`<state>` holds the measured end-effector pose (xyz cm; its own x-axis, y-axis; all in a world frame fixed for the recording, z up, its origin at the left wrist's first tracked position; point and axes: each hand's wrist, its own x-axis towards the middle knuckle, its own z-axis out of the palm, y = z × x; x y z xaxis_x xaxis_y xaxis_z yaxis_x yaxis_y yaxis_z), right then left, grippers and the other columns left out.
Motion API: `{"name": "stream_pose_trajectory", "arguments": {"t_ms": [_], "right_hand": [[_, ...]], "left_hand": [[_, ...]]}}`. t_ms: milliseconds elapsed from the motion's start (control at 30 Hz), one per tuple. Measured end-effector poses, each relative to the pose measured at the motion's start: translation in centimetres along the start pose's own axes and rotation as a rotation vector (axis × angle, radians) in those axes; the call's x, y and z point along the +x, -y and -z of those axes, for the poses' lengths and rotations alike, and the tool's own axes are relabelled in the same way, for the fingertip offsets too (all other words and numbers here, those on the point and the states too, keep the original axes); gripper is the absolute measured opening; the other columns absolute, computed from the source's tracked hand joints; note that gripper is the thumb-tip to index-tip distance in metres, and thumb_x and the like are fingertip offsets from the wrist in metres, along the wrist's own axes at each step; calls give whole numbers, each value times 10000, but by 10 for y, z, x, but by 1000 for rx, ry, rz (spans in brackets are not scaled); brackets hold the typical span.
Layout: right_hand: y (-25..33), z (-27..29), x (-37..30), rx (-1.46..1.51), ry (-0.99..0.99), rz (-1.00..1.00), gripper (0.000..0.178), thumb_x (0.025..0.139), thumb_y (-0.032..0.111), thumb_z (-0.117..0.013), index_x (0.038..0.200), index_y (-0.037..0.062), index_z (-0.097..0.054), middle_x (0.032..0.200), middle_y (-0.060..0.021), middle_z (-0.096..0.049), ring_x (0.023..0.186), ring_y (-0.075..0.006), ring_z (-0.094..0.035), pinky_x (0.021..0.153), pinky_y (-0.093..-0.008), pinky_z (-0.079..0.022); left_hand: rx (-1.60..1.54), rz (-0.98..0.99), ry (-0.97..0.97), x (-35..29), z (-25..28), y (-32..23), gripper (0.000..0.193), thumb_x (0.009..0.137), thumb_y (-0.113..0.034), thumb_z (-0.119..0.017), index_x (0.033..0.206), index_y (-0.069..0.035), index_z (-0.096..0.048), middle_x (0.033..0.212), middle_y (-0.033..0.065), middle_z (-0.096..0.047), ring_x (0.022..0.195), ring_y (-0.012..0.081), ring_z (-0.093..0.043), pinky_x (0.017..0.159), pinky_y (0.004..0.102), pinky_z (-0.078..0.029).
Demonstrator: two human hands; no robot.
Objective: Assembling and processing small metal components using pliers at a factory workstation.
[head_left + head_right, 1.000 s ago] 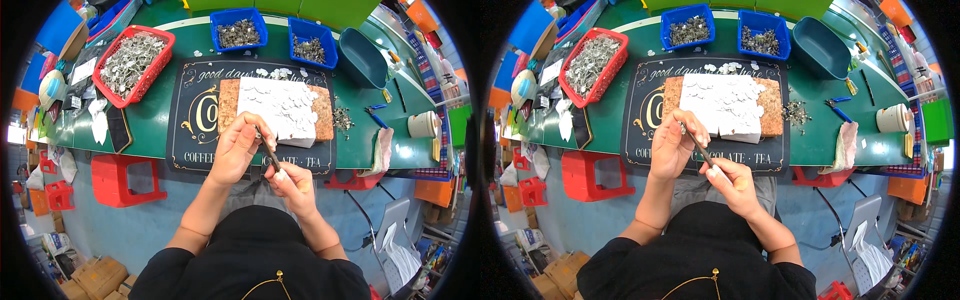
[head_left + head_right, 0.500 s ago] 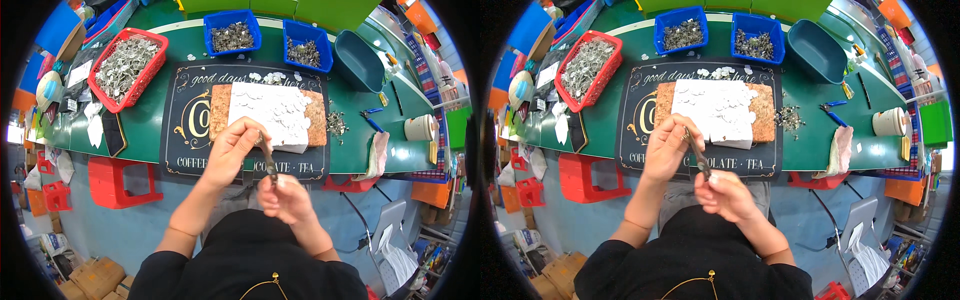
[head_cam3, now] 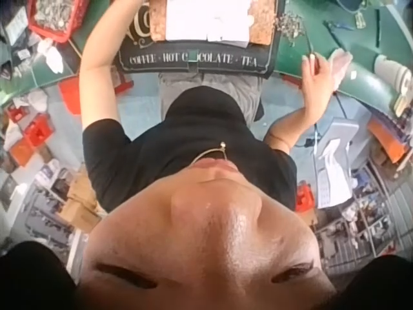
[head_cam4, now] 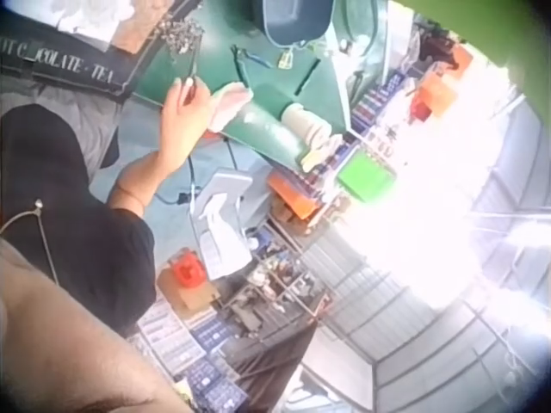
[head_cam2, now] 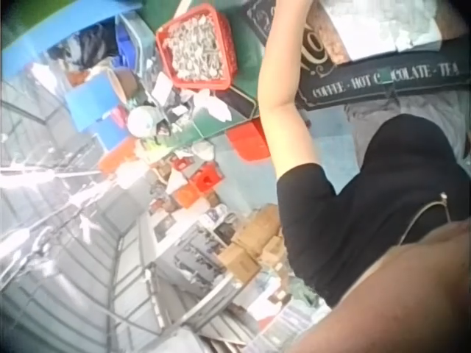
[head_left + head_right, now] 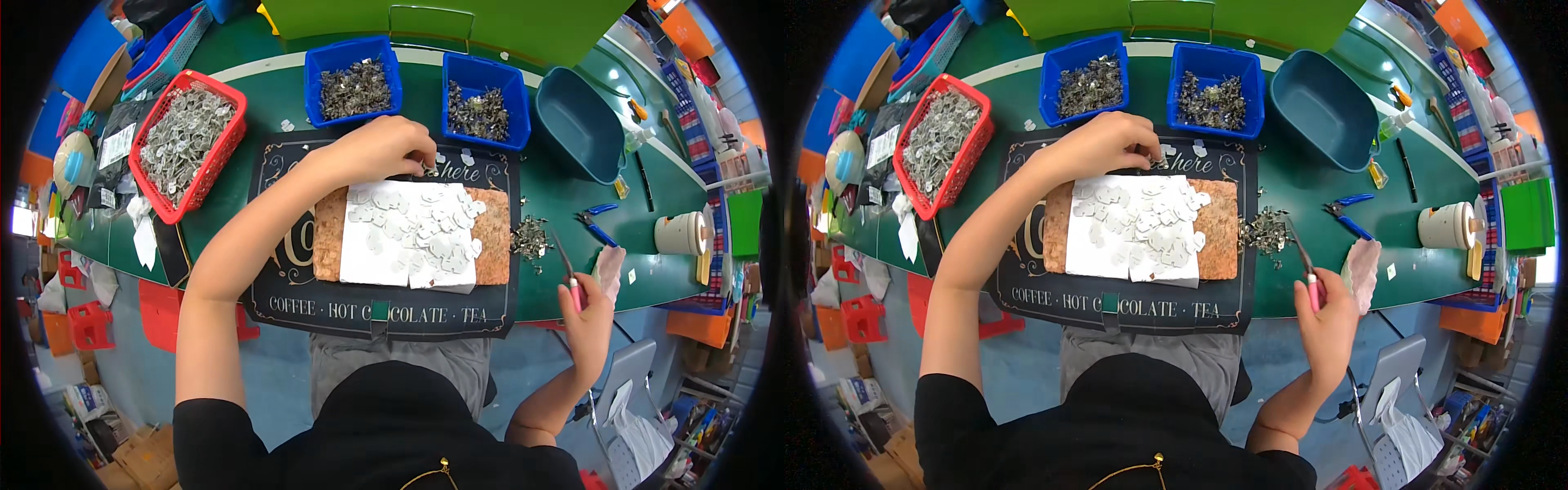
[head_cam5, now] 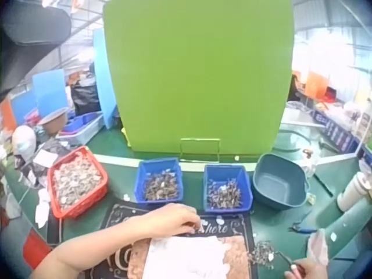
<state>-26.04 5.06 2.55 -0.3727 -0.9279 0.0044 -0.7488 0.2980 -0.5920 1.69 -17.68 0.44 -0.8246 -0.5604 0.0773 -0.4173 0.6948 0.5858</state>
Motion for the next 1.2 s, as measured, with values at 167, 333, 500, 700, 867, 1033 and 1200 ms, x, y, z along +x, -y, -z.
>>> {"name": "stream_pose_trajectory", "arguments": {"t_ms": [167,333,500,700,867,1033,1200], "right_hand": [[0,1,5,-23,21,66,244,751,121,-624,947,-18,-583,732,-116,-575,639,-178,-533,605,-286,-423],[0,-2,-1,222,33,76,230,798,44,-583,1016,-23,-555,869,-33,-601,675,-64,-498,598,-202,-415],[41,-45,-14,506,81,373,242,769,4,-559,1009,-20,-542,876,-55,-559,679,-80,-477,564,-209,-389],[89,-94,-35,523,27,546,249,685,-11,-602,926,-50,-550,742,-101,-524,632,-175,-499,567,-242,-387],[95,-101,-47,477,-19,637,251,674,-9,-615,917,-38,-556,741,-111,-527,623,-199,-503,550,-265,-395],[100,-106,-55,360,-107,688,244,665,-15,-618,902,-33,-560,744,-126,-533,617,-239,-508,540,-308,-412],[104,-105,-58,348,-154,695,244,664,-13,-623,899,-33,-563,736,-127,-531,610,-244,-508,536,-308,-414]], "left_hand": [[54,-83,-59,4,-7,11,119,748,-63,-622,842,-1,-584,754,99,-568,726,245,-568,657,326,-458],[-147,149,-221,-21,7,-17,113,764,-73,-626,818,1,-559,808,91,-581,745,177,-575,675,276,-451],[-879,203,-673,-61,-16,-63,197,786,-61,-643,940,31,-563,893,58,-588,792,114,-562,737,242,-455],[-1339,107,-965,-93,-63,-99,183,851,-51,-536,1013,34,-533,918,109,-586,844,166,-575,780,293,-474],[-1477,58,-1129,-105,-74,-107,197,858,-60,-550,1025,45,-549,911,109,-600,834,150,-571,794,277,-453],[-1550,71,-1125,-108,-77,-117,211,865,-65,-542,1049,39,-529,911,105,-593,850,160,-565,808,283,-446],[-1606,56,-1110,-112,-78,-120,110,868,-61,-534,953,10,-536,922,114,-600,854,193,-598,816,309,-474]]}}
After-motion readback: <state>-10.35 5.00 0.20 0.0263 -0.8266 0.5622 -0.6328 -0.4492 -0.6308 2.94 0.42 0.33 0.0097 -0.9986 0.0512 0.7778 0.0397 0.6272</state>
